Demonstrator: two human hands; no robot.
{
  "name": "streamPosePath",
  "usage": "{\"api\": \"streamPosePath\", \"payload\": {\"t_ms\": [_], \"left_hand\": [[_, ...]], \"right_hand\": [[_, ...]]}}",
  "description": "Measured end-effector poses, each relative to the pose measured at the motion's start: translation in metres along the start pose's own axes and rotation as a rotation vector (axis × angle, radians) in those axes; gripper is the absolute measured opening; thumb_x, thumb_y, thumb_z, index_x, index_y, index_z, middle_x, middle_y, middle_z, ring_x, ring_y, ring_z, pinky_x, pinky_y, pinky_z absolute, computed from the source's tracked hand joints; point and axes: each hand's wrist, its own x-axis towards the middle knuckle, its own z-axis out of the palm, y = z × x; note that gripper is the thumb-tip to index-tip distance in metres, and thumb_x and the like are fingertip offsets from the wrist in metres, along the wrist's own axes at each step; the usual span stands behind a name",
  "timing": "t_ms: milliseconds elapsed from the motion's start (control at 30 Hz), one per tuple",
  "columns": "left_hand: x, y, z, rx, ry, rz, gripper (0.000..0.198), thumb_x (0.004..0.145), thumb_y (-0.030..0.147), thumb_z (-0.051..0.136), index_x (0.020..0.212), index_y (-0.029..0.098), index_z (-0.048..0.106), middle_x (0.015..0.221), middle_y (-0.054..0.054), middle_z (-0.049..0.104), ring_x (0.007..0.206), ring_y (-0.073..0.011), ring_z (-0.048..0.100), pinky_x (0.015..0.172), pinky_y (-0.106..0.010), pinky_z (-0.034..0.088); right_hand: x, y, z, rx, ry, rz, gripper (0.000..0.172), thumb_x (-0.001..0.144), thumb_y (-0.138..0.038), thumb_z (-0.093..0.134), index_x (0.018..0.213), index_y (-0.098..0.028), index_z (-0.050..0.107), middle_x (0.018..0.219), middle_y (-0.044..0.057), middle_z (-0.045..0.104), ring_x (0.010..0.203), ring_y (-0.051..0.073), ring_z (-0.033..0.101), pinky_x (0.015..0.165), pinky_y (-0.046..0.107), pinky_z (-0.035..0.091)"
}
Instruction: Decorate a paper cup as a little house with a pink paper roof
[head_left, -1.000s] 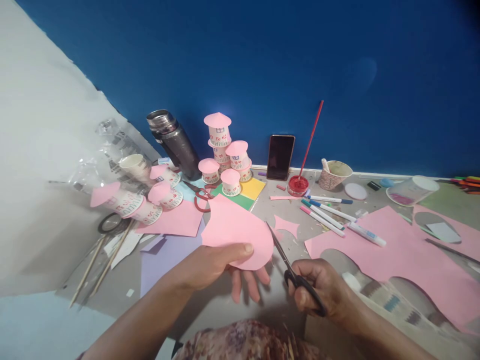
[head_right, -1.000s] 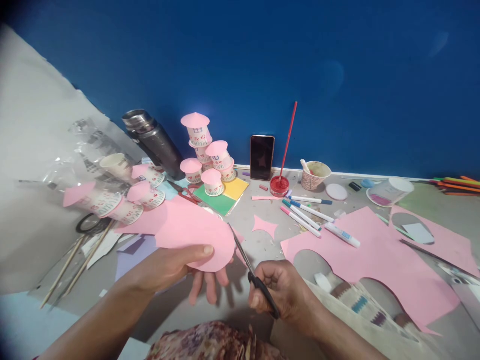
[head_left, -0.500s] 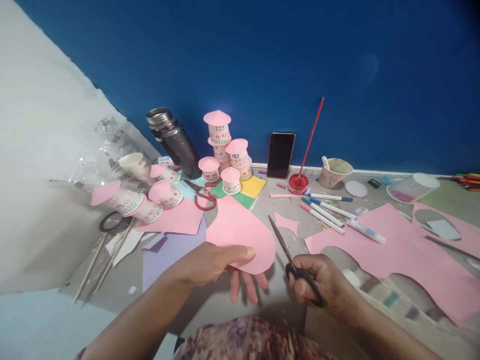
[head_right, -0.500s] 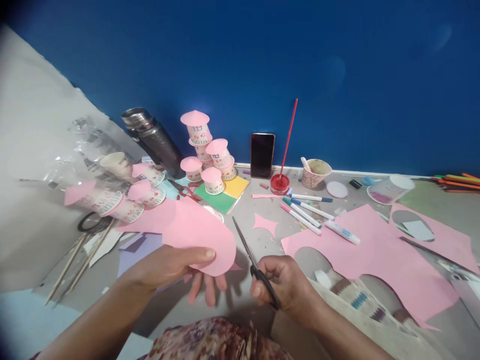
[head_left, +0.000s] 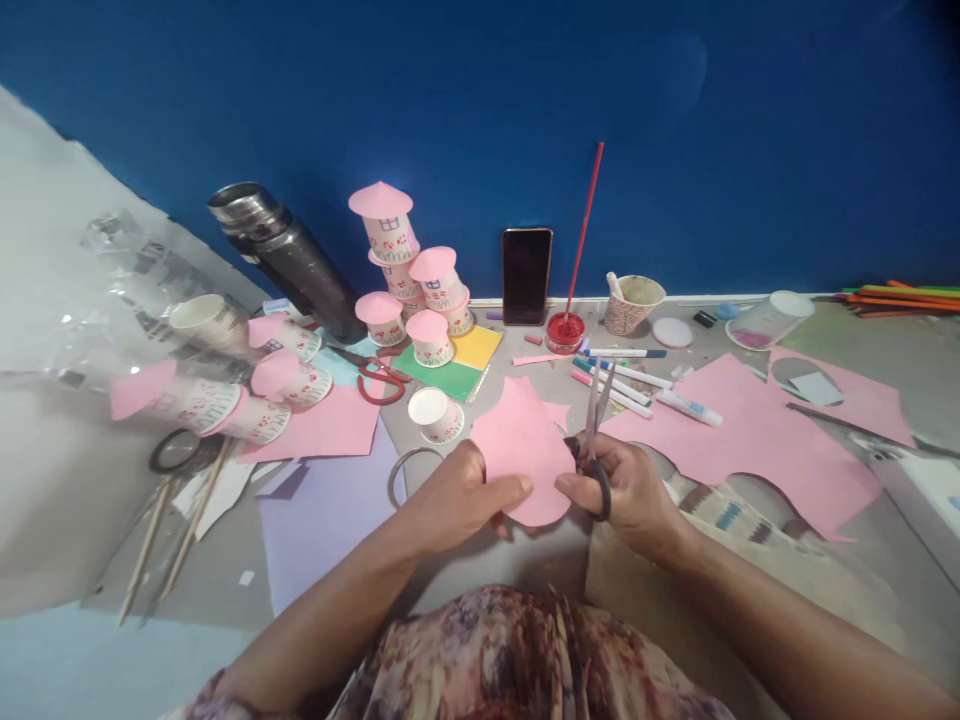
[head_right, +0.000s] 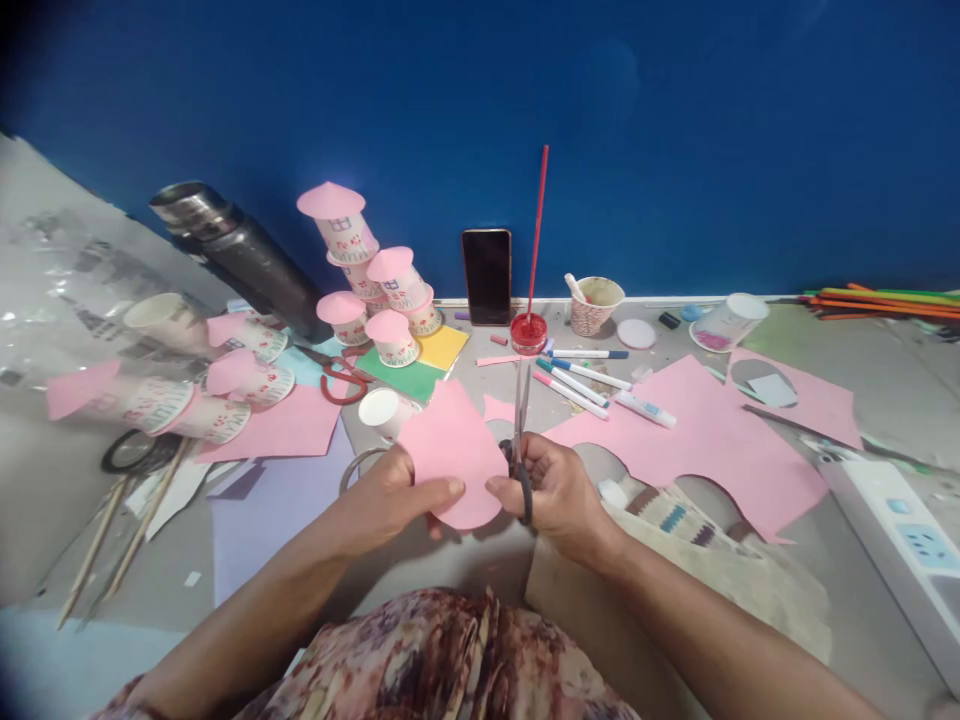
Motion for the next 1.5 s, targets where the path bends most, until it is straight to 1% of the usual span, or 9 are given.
{"api": "streamPosePath", "payload": {"t_ms": [67,133,233,367,500,667,833,1067,1500], "left_hand": [[0.006,-0.007,0.012,-0.193,0.159,0.107,0.03,0.079,0.044,0.079,0.087,0.015,0.08,0.077,-0.007,0.076,0.063,-0.0184,0.066,0.051,-0.025,0.053],[0.012,-0.015,0.023,-0.327,0.26,0.152,0.036,0.076,0.046,0.084,0.089,0.014,0.08,0.076,-0.007,0.075,0.063,-0.0187,0.066,0.049,-0.026,0.052],[0.018,-0.023,0.029,-0.438,0.362,0.197,0.033,0.077,0.044,0.087,0.09,0.015,0.079,0.073,-0.004,0.075,0.062,-0.0166,0.065,0.058,-0.027,0.055],[0.019,-0.018,0.014,-0.481,0.446,0.225,0.029,0.074,0.034,0.089,0.094,0.015,0.08,0.082,-0.005,0.079,0.072,-0.0185,0.07,0.071,-0.029,0.058],[0.016,-0.009,-0.002,-0.526,0.539,0.225,0.035,0.067,0.031,0.093,0.095,0.014,0.08,0.087,-0.006,0.081,0.074,-0.0193,0.072,0.071,-0.029,0.059],[0.015,-0.002,-0.003,-0.651,0.574,0.249,0.041,0.059,0.029,0.094,0.094,0.014,0.078,0.085,-0.007,0.081,0.073,-0.0222,0.074,0.071,-0.031,0.06],[0.014,0.0,0.0,-0.658,0.569,0.222,0.042,0.061,0.029,0.092,0.097,0.014,0.076,0.084,-0.008,0.08,0.075,-0.0269,0.077,0.069,-0.035,0.062],[0.014,0.001,0.002,-0.639,0.579,0.228,0.038,0.064,0.03,0.089,0.095,0.014,0.075,0.079,-0.005,0.077,0.072,-0.0243,0.075,0.07,-0.036,0.062],[0.014,0.001,0.004,-0.608,0.575,0.22,0.038,0.067,0.033,0.089,0.096,0.014,0.074,0.076,-0.005,0.077,0.068,-0.0236,0.073,0.068,-0.036,0.061]], "right_hand": [[0.001,-0.001,0.002,0.063,0.062,-0.013,0.049,0.057,-0.052,0.094,0.074,-0.021,0.06,0.064,-0.003,0.06,0.059,0.013,0.05,0.056,0.025,0.044],[0.003,0.0,0.004,0.103,0.072,-0.023,0.051,0.059,-0.054,0.094,0.074,-0.021,0.058,0.064,-0.003,0.059,0.058,0.012,0.05,0.056,0.025,0.044],[0.005,0.003,0.002,0.084,-0.021,-0.029,0.055,0.063,-0.062,0.092,0.071,-0.02,0.057,0.06,-0.004,0.056,0.056,0.011,0.046,0.055,0.025,0.04],[0.006,0.008,-0.007,0.01,-0.233,-0.028,0.07,0.072,-0.086,0.073,0.078,-0.017,0.065,0.063,0.0,0.061,0.053,0.01,0.042,0.052,0.025,0.035],[0.006,0.007,-0.013,-0.052,-0.394,-0.01,0.075,0.073,-0.091,0.068,0.079,-0.017,0.065,0.065,0.003,0.062,0.058,0.012,0.046,0.056,0.025,0.036],[0.005,0.011,-0.012,-0.102,-0.475,0.041,0.076,0.069,-0.094,0.069,0.076,-0.018,0.062,0.064,0.003,0.062,0.061,0.014,0.052,0.055,0.025,0.038],[0.007,0.016,-0.01,-0.078,-0.477,0.152,0.078,0.061,-0.092,0.076,0.079,-0.018,0.062,0.062,0.001,0.06,0.055,0.012,0.049,0.053,0.025,0.036],[0.007,0.016,-0.008,-0.058,-0.472,0.15,0.071,0.063,-0.086,0.08,0.078,-0.019,0.063,0.061,-0.001,0.059,0.053,0.012,0.05,0.055,0.026,0.04],[0.008,0.013,-0.004,-0.056,-0.429,0.158,0.07,0.058,-0.084,0.085,0.07,-0.019,0.061,0.057,-0.001,0.058,0.05,0.011,0.048,0.051,0.024,0.039]]}}
